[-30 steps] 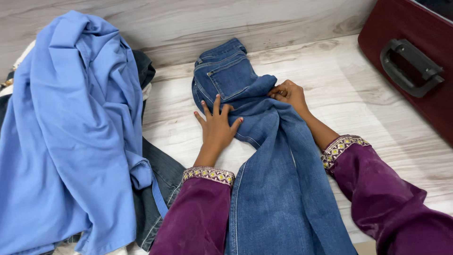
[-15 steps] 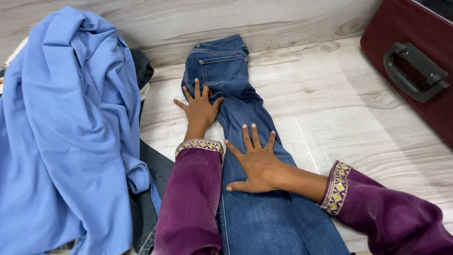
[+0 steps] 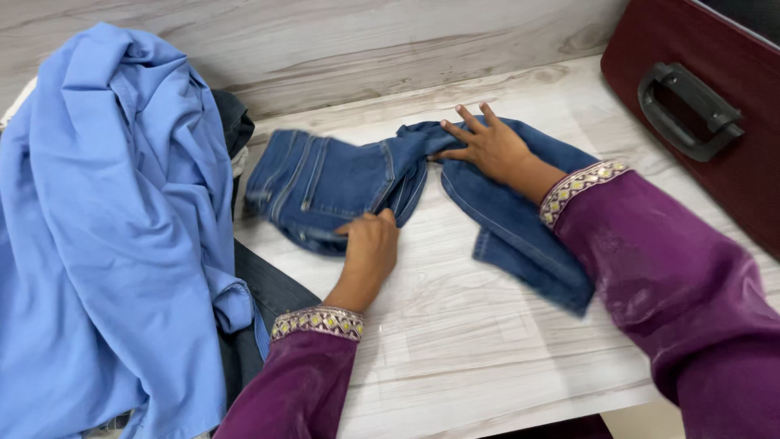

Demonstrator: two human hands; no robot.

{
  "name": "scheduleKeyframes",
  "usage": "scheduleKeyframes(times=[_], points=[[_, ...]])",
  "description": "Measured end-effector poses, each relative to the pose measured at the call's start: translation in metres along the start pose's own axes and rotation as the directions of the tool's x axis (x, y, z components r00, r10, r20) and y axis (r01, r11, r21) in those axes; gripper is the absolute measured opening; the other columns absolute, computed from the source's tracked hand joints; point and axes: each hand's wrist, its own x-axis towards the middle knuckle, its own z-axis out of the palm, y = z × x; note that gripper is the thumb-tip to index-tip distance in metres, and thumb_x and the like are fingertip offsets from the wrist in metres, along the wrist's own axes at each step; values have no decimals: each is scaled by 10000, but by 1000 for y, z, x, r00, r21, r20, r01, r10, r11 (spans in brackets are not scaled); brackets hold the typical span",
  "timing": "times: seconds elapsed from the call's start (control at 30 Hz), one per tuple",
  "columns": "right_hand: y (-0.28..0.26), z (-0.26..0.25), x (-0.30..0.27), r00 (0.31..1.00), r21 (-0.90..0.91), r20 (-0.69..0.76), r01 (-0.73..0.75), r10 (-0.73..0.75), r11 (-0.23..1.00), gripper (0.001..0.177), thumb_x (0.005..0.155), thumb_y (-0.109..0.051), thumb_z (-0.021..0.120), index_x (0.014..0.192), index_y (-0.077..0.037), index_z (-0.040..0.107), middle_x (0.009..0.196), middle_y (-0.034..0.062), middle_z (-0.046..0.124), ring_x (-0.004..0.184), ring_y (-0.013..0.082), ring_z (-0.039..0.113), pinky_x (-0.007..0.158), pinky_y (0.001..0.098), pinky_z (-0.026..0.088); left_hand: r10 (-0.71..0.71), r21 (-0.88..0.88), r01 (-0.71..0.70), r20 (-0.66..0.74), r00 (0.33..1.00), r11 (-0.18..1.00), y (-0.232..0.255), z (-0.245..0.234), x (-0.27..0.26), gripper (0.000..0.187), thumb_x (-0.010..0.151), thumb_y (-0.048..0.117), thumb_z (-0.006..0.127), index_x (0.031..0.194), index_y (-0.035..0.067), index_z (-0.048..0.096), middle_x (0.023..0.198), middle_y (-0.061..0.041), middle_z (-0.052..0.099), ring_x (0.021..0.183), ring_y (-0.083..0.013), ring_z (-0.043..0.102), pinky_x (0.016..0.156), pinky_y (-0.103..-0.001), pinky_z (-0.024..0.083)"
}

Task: The person folds a pair of blue jeans and a light blue long-sleeved shirt on a white table. They then place the folded jeans into a maroon suitcase.

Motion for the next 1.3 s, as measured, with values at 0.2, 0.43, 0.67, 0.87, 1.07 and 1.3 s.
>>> scheduleKeyframes(times=[0.2, 0.43, 0.67, 0.87, 1.07, 1.3], points=[[-29, -20, 12, 957, 549, 171, -291, 236, 783, 444, 1006, -394, 553, 1429, -513, 492, 1748, 114, 256, 1536, 350, 307, 1147, 622, 301, -174, -404, 166, 17, 985, 900, -27, -56, -14, 541, 993, 492, 564, 1256, 20, 560, 1190, -292, 624, 1092, -526, 611, 866, -682, 499], [-22, -17, -46, 827, 672, 289, -534, 483, 513, 723, 888, -610, 601, 1536, -326, 452, 1599, 146, 314, 1499, 444, 229, 1097, 794, 141, -242, -392, 317, 228, 943, 864, -44, -39, 6, 955, 802, 794, 495, 1538, 206, 341, 1601, -263, 181, 1446, -588, -44, 1033, -803, -79], [-5, 35, -142, 944, 792, -2, -199, 329, 577, 472, 924, -466, 580, 1262, -167, 717, 1603, 44, 456, 1525, 279, 307, 1226, 598, 167, -266, -316, 245, -24, 964, 916, -119, 38, 29, 865, 931, 824, 277, 1577, 260, 387, 1611, -153, 320, 1540, -493, 33, 1198, -658, -102], [-3, 19, -169, 840, 905, -40, -199, 542, 375, 357, 1022, -354, 586, 983, -69, 798, 1229, 45, 734, 1145, 256, 622, 1032, 437, 435, -434, -251, 416, -19, 901, 874, -77, 32, 36, 639, 987, 580, 517, 1361, 76, 639, 1466, -199, 531, 1473, -498, 300, 1182, -695, 43], [-12, 13, -144, 723, 835, -235, -192, 650, 516, 308, 965, -223, 745, 743, -16, 692, 739, 96, 585, 704, 274, 565, 622, 409, 443, -310, -621, 107, -229, 923, 777, 7, 12, 53, 626, 916, 480, 678, 1339, 20, 642, 1279, -150, 613, 1212, -333, 545, 1010, -444, 429], [-7, 16, -149, 742, 905, -162, -152, 651, 398, 280, 948, -206, 757, 768, -8, 676, 709, 105, 561, 644, 259, 559, 578, 398, 427, -254, -483, 81, -304, 918, 872, 4, 9, 58, 682, 814, 528, 818, 1244, 22, 661, 1213, -154, 575, 1121, -330, 519, 992, -474, 400]])
